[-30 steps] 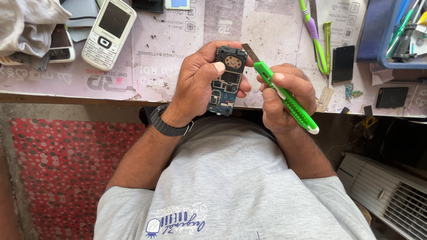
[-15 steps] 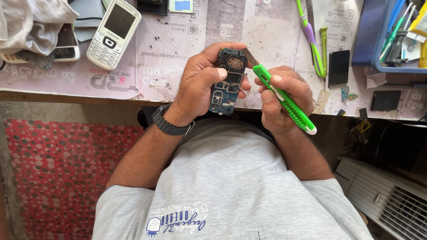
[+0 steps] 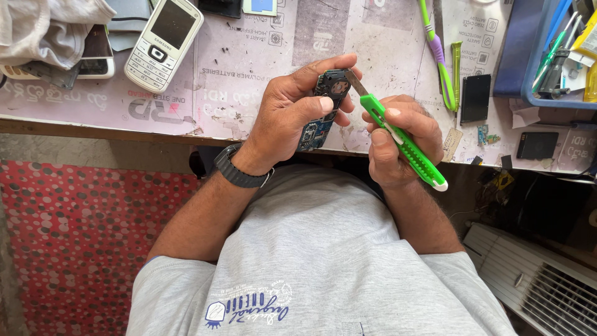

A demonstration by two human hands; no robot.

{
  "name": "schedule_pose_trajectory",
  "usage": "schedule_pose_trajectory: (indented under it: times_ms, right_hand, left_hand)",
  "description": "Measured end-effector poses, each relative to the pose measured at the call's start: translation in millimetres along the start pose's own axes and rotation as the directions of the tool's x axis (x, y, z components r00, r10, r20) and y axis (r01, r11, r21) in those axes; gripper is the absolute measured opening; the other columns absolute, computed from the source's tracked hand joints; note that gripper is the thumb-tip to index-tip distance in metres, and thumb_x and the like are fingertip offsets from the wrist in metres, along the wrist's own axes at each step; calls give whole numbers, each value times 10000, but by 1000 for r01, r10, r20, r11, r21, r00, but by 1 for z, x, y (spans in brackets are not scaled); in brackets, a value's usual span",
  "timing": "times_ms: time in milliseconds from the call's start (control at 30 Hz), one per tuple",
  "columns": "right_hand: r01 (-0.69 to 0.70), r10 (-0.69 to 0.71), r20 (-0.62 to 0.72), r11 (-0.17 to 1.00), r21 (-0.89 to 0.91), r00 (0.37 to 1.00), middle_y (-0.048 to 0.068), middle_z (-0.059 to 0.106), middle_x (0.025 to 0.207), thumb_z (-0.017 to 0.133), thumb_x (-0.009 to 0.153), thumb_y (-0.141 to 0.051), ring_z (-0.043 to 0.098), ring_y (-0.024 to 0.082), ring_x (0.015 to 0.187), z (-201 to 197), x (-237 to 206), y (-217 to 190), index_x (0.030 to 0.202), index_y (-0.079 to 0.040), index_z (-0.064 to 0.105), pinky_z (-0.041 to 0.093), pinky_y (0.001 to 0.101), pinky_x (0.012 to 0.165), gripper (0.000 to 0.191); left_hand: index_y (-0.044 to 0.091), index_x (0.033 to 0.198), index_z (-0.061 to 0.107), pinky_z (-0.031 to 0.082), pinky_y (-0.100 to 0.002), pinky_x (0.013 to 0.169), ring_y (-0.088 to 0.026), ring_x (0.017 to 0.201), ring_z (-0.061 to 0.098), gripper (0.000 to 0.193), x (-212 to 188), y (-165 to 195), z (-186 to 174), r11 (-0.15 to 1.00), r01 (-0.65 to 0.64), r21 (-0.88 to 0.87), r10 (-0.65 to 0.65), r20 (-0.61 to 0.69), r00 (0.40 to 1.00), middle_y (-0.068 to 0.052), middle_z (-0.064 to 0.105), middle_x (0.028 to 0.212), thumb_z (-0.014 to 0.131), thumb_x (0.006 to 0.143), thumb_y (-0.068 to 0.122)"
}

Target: The person uses a green utility knife to scrape and pry at a small black component on a mobile phone motherboard. They then handle a disassembled flip phone, inspecting its screen and keypad assembly.

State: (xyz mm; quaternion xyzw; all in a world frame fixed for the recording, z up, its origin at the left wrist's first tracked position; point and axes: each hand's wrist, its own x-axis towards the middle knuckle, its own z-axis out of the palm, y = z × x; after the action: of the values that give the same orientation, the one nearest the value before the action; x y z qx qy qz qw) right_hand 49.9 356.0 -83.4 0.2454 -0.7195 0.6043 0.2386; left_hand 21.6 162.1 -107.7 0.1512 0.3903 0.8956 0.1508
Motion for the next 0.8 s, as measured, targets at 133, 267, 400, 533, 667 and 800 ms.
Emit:
schedule_pose_trajectory:
  times_ms: [133,267,400,533,667,800]
  right_hand:
    - [15,-15,27,1000,6,1000,148,652,897,619,1038,-112,635,182,708,0,3,-1,1210,-39,544,561,314,651,202]
    - [46,-46,36,999,10,998,122,625,837,615,1011,-87,636,203,705,1,5,-1,1182,-28,543,552,318,610,194]
    - [44,-45,39,999,22,998,121,619,827,615,1002,-73,630,197,660,1,6,0,1179,-27,543,544,323,600,196]
    - [55,-56,38,998,31,998,112,615,804,614,990,-67,624,201,680,1,6,0,1165,-21,542,538,309,573,194]
    - [47,-48,57,999,24,997,119,613,820,615,1002,-72,628,196,647,1,5,0,1176,-29,535,535,319,583,196]
    - [55,-56,54,998,23,997,117,609,813,609,1004,-75,621,200,674,0,6,0,1175,-27,531,532,318,575,193]
  left_hand:
    - [29,1505,541,667,-332,873,-170,1029,712,504,0,-1,-1,1000,-1,-2,1,-4,1000,-174,657,1366,586,1004,54]
    - [19,1479,538,659,-323,873,-173,1024,713,471,-1,-1,-2,1000,7,-6,-7,-2,1000,-178,657,1365,581,1012,59]
    - [22,1484,533,658,-320,870,-173,1024,714,469,0,-2,-2,1000,5,-12,-5,8,1000,-184,658,1359,573,1018,59]
    - [25,1495,536,661,-321,865,-169,1014,719,480,0,-4,-2,1000,-15,12,15,16,1000,-182,669,1343,572,1018,58]
    - [25,1495,536,657,-317,870,-167,990,727,474,-2,-6,-3,999,-6,34,6,19,1000,-183,680,1328,570,1024,66]
    - [20,1524,535,668,-336,865,-184,1025,730,485,-1,-7,-4,1000,2,-28,-1,32,999,-189,678,1321,587,1050,109]
